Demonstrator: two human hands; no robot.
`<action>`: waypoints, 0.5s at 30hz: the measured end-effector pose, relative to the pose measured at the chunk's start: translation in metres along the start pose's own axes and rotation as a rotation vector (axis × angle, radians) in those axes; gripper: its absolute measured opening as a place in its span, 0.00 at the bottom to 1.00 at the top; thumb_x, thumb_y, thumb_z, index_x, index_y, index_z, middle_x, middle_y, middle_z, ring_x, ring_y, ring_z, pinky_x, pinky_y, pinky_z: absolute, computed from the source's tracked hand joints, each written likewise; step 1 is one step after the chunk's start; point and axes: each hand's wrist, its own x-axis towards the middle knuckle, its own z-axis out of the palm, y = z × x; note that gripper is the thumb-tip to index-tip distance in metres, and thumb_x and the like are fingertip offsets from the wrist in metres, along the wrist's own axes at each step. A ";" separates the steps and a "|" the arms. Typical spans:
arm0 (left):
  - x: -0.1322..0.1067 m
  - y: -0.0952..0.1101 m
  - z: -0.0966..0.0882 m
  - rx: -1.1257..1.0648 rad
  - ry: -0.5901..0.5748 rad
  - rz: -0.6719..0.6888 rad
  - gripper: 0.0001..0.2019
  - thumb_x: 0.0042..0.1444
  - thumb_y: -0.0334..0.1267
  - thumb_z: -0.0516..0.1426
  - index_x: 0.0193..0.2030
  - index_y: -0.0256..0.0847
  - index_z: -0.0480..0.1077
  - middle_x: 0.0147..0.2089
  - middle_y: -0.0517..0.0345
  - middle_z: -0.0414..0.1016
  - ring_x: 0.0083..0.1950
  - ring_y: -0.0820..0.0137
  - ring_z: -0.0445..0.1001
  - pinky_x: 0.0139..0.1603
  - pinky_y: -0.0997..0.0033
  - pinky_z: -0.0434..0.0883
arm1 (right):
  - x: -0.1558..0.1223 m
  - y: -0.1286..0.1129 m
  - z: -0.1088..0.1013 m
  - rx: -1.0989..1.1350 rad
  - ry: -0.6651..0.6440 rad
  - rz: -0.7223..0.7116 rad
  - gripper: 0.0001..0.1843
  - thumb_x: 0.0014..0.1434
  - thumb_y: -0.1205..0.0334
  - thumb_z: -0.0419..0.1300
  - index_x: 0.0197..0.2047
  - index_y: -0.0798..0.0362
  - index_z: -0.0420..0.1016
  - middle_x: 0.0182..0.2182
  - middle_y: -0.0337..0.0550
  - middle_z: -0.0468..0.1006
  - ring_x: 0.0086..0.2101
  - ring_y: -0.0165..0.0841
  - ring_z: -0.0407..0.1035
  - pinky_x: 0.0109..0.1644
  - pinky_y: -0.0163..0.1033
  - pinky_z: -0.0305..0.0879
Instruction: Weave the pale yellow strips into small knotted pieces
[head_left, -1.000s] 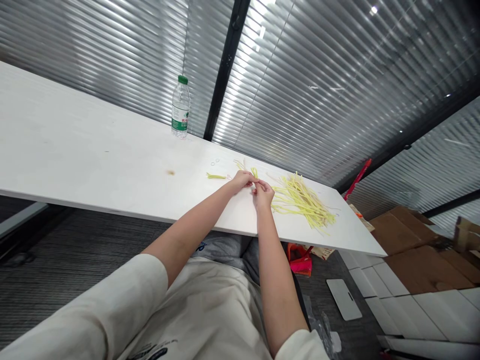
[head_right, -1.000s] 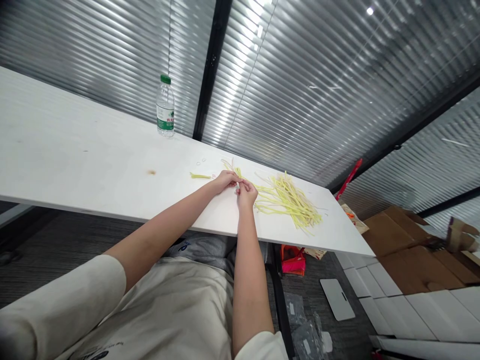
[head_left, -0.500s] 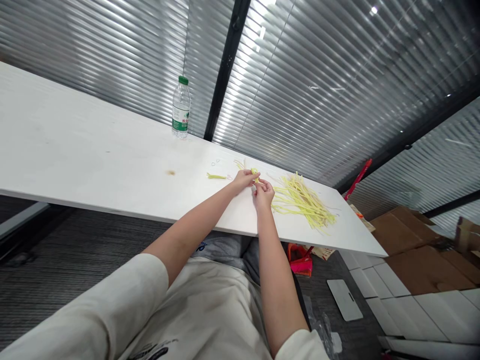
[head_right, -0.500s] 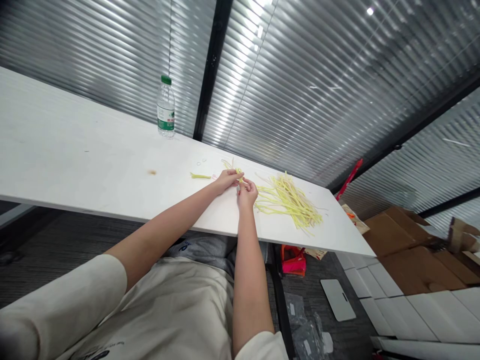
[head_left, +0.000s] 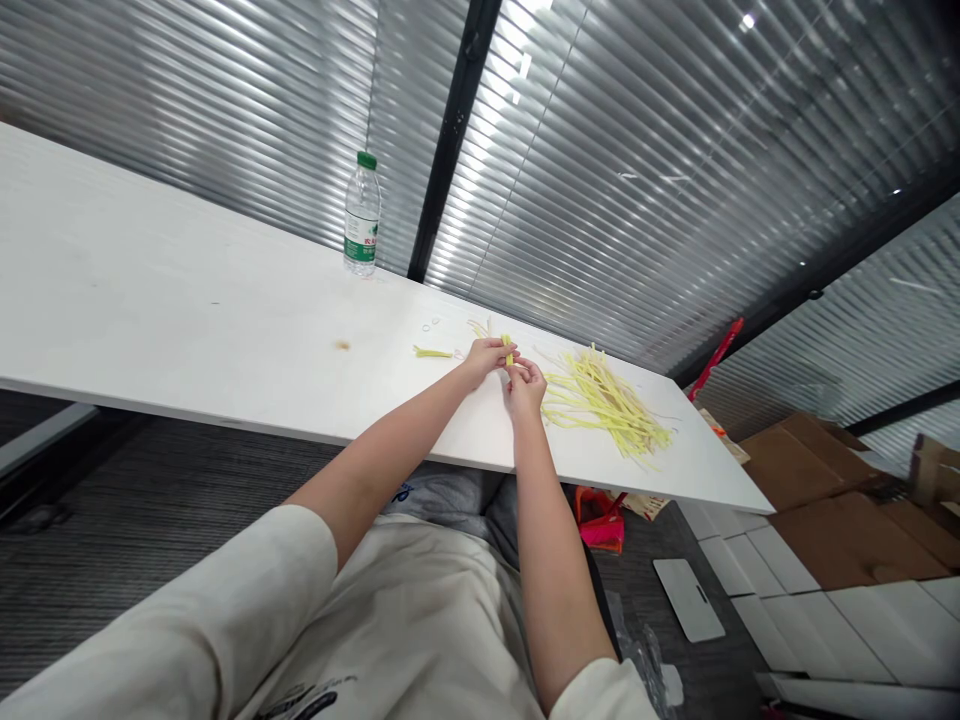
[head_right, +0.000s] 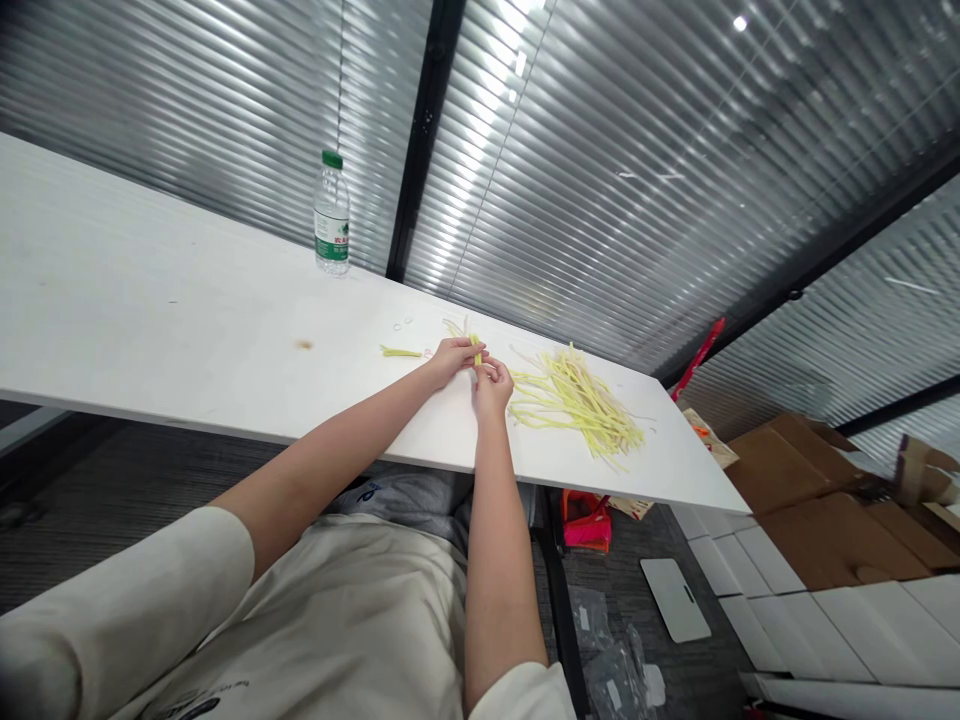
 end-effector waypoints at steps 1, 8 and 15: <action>0.000 0.000 0.000 -0.002 0.000 0.000 0.12 0.41 0.37 0.65 0.28 0.30 0.70 0.29 0.52 0.74 0.31 0.73 0.73 0.40 0.70 0.69 | 0.000 0.000 0.000 -0.006 0.001 -0.005 0.15 0.44 0.59 0.63 0.36 0.54 0.68 0.19 0.29 0.65 0.16 0.19 0.53 0.18 0.27 0.50; -0.004 0.007 0.002 -0.020 0.054 -0.029 0.17 0.43 0.44 0.64 0.36 0.35 0.70 0.38 0.49 0.75 0.31 0.72 0.74 0.36 0.71 0.70 | -0.001 -0.001 0.000 -0.022 -0.010 -0.017 0.15 0.45 0.60 0.62 0.38 0.55 0.69 0.23 0.35 0.71 0.19 0.21 0.59 0.21 0.27 0.55; -0.005 0.009 0.002 -0.039 0.064 -0.031 0.16 0.44 0.42 0.64 0.36 0.33 0.70 0.39 0.48 0.75 0.32 0.73 0.73 0.35 0.72 0.70 | -0.001 -0.002 0.000 -0.013 -0.029 -0.009 0.16 0.44 0.61 0.61 0.39 0.56 0.69 0.27 0.38 0.73 0.22 0.22 0.62 0.23 0.27 0.58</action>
